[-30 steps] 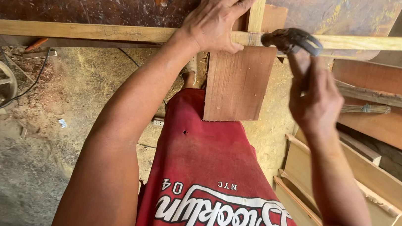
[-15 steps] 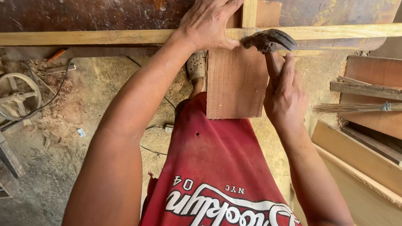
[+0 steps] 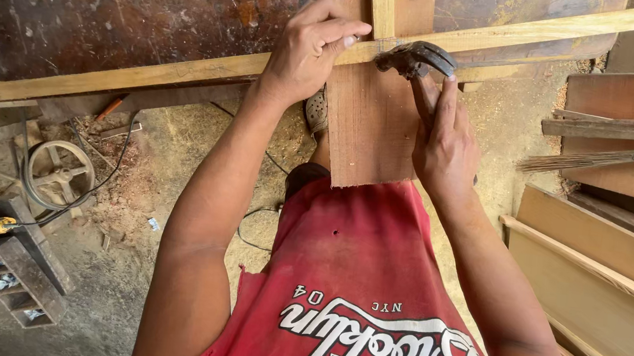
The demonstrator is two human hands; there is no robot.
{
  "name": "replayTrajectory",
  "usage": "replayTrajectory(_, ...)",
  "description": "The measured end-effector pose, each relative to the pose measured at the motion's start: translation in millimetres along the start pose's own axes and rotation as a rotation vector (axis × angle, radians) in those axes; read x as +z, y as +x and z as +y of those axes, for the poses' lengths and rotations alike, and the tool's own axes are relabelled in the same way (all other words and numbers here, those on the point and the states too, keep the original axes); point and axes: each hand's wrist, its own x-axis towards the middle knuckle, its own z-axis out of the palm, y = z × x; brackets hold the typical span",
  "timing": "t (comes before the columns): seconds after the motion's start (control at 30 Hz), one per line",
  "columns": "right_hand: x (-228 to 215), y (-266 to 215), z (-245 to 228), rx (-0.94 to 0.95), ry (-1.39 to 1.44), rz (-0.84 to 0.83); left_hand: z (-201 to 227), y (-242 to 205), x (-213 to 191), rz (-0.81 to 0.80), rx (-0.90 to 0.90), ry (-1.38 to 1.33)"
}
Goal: The person assembles a wooden frame by positioning a small wooden block at a joint and hammering nails to secure it. They repeat this process for multiple joints, using a hammer and nails to fasten the pieces together.
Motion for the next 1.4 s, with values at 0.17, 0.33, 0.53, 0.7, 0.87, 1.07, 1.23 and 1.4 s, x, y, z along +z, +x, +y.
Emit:
replayTrajectory(0.17, -1, 3, -1, -0.090, -0.083, 0.008, 17, 19, -4, 0.054, -0.083, -0.064)
replayTrajectory(0.33, 0, 2, -4, -0.088, -0.084, 0.018, 11, 36, 13, 0.099, 0.001, -0.040)
replayTrajectory(0.53, 8, -3, -8, -0.078, -0.106, -0.021, -3, 34, 39, 0.167, 0.178, -0.097)
replayTrajectory(0.7, 15, -2, 2, 0.027, 0.101, -0.014, -10, 32, 46, 0.094, 0.210, -0.093)
replayTrajectory(0.87, 2, 1, 0, 0.096, 0.202, -0.063, -8, 36, 34, 0.029, 0.249, -0.089)
replayTrajectory(1.07, -49, -13, 13, 0.231, 0.298, -0.049, -2, 31, 30, -0.022, 0.201, -0.131)
replayTrajectory(1.23, -68, -15, 25, 0.285, 0.582, -0.057, 0, 38, 26, 0.007, 0.240, -0.151)
replayTrajectory(1.4, -64, -14, 23, 0.238, 0.406, -0.002, 0, 35, 26, -0.016, 0.216, -0.136)
